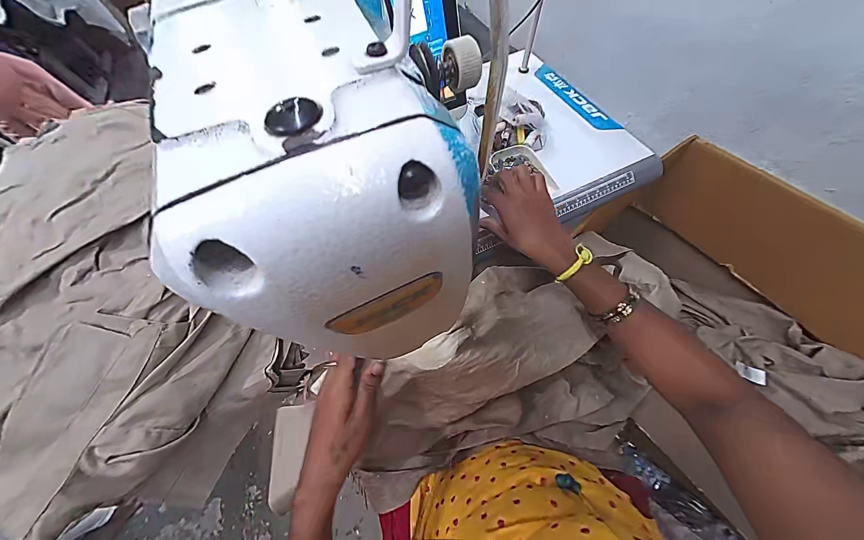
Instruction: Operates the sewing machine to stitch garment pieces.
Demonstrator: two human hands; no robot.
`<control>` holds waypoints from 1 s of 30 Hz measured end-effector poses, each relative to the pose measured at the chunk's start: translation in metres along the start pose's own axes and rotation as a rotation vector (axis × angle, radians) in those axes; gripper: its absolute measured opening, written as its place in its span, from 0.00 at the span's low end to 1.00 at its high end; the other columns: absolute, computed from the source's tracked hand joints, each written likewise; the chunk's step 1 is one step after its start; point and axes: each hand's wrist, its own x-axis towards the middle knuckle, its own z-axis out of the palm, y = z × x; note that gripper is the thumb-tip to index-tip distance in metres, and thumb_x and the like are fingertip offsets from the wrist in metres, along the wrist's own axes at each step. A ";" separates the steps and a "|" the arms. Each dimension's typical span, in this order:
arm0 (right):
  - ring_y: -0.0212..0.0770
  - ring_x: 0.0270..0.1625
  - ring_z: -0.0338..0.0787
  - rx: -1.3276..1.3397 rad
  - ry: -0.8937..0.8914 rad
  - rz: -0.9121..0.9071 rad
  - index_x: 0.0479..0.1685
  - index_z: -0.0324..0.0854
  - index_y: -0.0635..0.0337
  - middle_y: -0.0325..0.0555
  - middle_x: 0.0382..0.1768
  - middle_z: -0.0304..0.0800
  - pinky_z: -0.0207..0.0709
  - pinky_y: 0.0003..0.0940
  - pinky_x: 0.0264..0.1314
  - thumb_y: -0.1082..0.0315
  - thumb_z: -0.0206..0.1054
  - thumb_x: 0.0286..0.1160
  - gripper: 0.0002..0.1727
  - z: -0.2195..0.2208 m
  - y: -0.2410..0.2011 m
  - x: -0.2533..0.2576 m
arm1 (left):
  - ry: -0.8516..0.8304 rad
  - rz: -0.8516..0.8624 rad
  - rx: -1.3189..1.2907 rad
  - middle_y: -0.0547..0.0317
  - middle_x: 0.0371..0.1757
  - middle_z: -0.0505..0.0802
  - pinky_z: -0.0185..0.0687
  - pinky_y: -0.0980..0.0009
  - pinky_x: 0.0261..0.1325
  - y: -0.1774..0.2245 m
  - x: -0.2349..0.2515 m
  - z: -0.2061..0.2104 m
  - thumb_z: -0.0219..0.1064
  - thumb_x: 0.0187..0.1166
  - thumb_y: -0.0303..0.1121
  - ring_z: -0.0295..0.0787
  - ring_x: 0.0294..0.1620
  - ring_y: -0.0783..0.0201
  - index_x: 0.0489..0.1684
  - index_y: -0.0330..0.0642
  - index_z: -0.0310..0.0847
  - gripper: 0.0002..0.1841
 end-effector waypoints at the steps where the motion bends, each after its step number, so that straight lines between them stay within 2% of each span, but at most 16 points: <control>1: 0.73 0.66 0.80 -0.026 -0.003 -0.022 0.56 0.88 0.64 0.68 0.60 0.85 0.70 0.70 0.59 0.55 0.82 0.62 0.27 0.006 0.001 0.008 | -0.022 -0.042 -0.137 0.43 0.73 0.84 0.73 0.66 0.78 0.009 0.003 0.007 0.46 0.90 0.54 0.79 0.75 0.65 0.77 0.27 0.70 0.35; 3: 0.73 0.69 0.79 -0.038 -0.030 -0.033 0.53 0.89 0.65 0.67 0.62 0.85 0.70 0.74 0.61 0.62 0.86 0.55 0.26 0.017 -0.001 0.015 | -0.012 -0.132 -0.283 0.46 0.64 0.87 0.78 0.74 0.70 0.025 0.008 0.016 0.49 0.90 0.51 0.83 0.64 0.75 0.74 0.24 0.70 0.33; 5: 0.71 0.72 0.78 -0.033 -0.055 -0.006 0.58 0.88 0.63 0.65 0.67 0.82 0.68 0.74 0.65 0.71 0.83 0.58 0.24 0.021 -0.005 0.015 | 0.007 -0.182 -0.303 0.46 0.54 0.90 0.82 0.71 0.60 0.027 0.013 0.021 0.53 0.86 0.44 0.86 0.51 0.73 0.71 0.22 0.71 0.29; 7: 0.69 0.75 0.77 0.014 -0.040 0.018 0.57 0.88 0.62 0.63 0.70 0.83 0.65 0.75 0.70 0.71 0.76 0.68 0.17 0.022 -0.008 0.007 | -0.017 -0.220 -0.368 0.47 0.55 0.89 0.82 0.75 0.62 0.030 0.014 0.019 0.55 0.86 0.39 0.86 0.54 0.75 0.72 0.22 0.69 0.27; 9: 0.67 0.76 0.79 0.063 0.000 0.017 0.54 0.89 0.62 0.61 0.67 0.86 0.64 0.74 0.74 0.65 0.68 0.79 0.13 0.020 -0.010 -0.005 | -0.034 -0.305 -0.452 0.47 0.56 0.88 0.81 0.75 0.64 0.037 0.012 0.017 0.55 0.86 0.34 0.85 0.55 0.75 0.73 0.23 0.67 0.24; 12: 0.61 0.65 0.87 0.113 0.206 -0.027 0.41 0.90 0.58 0.55 0.53 0.92 0.76 0.63 0.63 0.57 0.68 0.80 0.14 0.018 -0.006 -0.018 | -0.017 -0.344 -0.523 0.49 0.54 0.87 0.81 0.77 0.63 0.040 0.014 0.019 0.54 0.87 0.31 0.85 0.53 0.78 0.74 0.21 0.62 0.23; 16: 0.55 0.53 0.91 0.359 0.185 0.115 0.43 0.90 0.60 0.53 0.44 0.93 0.81 0.53 0.56 0.57 0.69 0.80 0.14 -0.004 -0.004 -0.021 | 0.016 -0.283 -0.561 0.47 0.57 0.85 0.78 0.81 0.65 0.039 0.015 0.024 0.52 0.87 0.30 0.83 0.56 0.81 0.75 0.19 0.59 0.24; 19: 0.49 0.44 0.93 0.551 0.064 0.212 0.47 0.89 0.64 0.52 0.39 0.93 0.82 0.50 0.52 0.60 0.67 0.81 0.14 -0.021 -0.013 -0.015 | 0.051 -0.288 -0.494 0.37 0.65 0.83 0.75 0.74 0.73 0.035 0.018 0.029 0.52 0.86 0.32 0.81 0.66 0.70 0.78 0.19 0.58 0.27; 21: 0.45 0.41 0.92 0.614 0.036 0.201 0.46 0.89 0.64 0.50 0.38 0.93 0.82 0.46 0.49 0.60 0.68 0.81 0.14 -0.026 -0.023 -0.011 | 0.108 -0.330 -0.349 0.38 0.60 0.87 0.79 0.63 0.69 0.036 0.021 0.033 0.54 0.84 0.37 0.85 0.61 0.62 0.75 0.22 0.66 0.27; 22: 0.44 0.39 0.92 0.623 0.040 0.171 0.44 0.89 0.64 0.49 0.36 0.93 0.82 0.45 0.48 0.60 0.68 0.80 0.14 -0.030 -0.029 -0.011 | 0.142 -0.332 -0.267 0.40 0.49 0.89 0.81 0.56 0.60 0.037 0.021 0.034 0.55 0.83 0.38 0.87 0.52 0.57 0.65 0.23 0.74 0.24; 23: 0.44 0.36 0.90 0.614 0.064 0.123 0.42 0.89 0.64 0.49 0.34 0.92 0.82 0.44 0.45 0.61 0.69 0.79 0.13 -0.033 -0.036 -0.011 | 0.165 -0.290 -0.194 0.47 0.33 0.88 0.82 0.56 0.45 0.040 0.016 0.033 0.57 0.82 0.39 0.86 0.37 0.59 0.49 0.25 0.81 0.19; 24: 0.43 0.33 0.89 0.589 0.112 0.061 0.37 0.89 0.64 0.48 0.30 0.90 0.81 0.44 0.40 0.62 0.70 0.76 0.12 -0.035 -0.043 -0.014 | 0.155 -0.193 -0.139 0.56 0.21 0.84 0.78 0.64 0.32 0.046 0.007 0.029 0.60 0.82 0.39 0.81 0.24 0.66 0.32 0.31 0.84 0.18; 25: 0.43 0.29 0.87 0.536 0.186 -0.024 0.32 0.88 0.65 0.48 0.26 0.88 0.80 0.43 0.34 0.64 0.71 0.73 0.11 -0.036 -0.052 -0.018 | 0.083 -0.042 -0.130 0.61 0.14 0.80 0.74 0.71 0.24 0.053 -0.005 0.021 0.61 0.82 0.40 0.76 0.17 0.72 0.23 0.34 0.84 0.20; 27: 0.41 0.28 0.89 0.404 0.363 -0.302 0.25 0.86 0.62 0.46 0.24 0.88 0.82 0.35 0.29 0.65 0.70 0.71 0.11 -0.036 -0.070 -0.035 | -0.161 0.189 -0.210 0.60 0.11 0.75 0.65 0.74 0.19 0.067 -0.027 0.007 0.62 0.86 0.43 0.70 0.13 0.71 0.16 0.37 0.78 0.24; 28: 0.43 0.30 0.90 0.369 0.399 -0.473 0.27 0.86 0.61 0.48 0.25 0.88 0.83 0.35 0.31 0.64 0.66 0.78 0.13 -0.036 -0.080 -0.044 | -0.214 0.220 -0.215 0.59 0.11 0.76 0.65 0.72 0.19 0.070 -0.032 0.004 0.63 0.86 0.45 0.70 0.13 0.69 0.17 0.38 0.78 0.24; 30: 0.45 0.31 0.89 0.315 0.381 -0.731 0.31 0.83 0.58 0.46 0.25 0.87 0.80 0.36 0.33 0.69 0.59 0.84 0.12 -0.037 -0.103 -0.058 | -0.138 0.201 -0.178 0.61 0.13 0.81 0.72 0.73 0.20 0.068 -0.034 0.008 0.63 0.84 0.49 0.75 0.14 0.72 0.24 0.40 0.85 0.22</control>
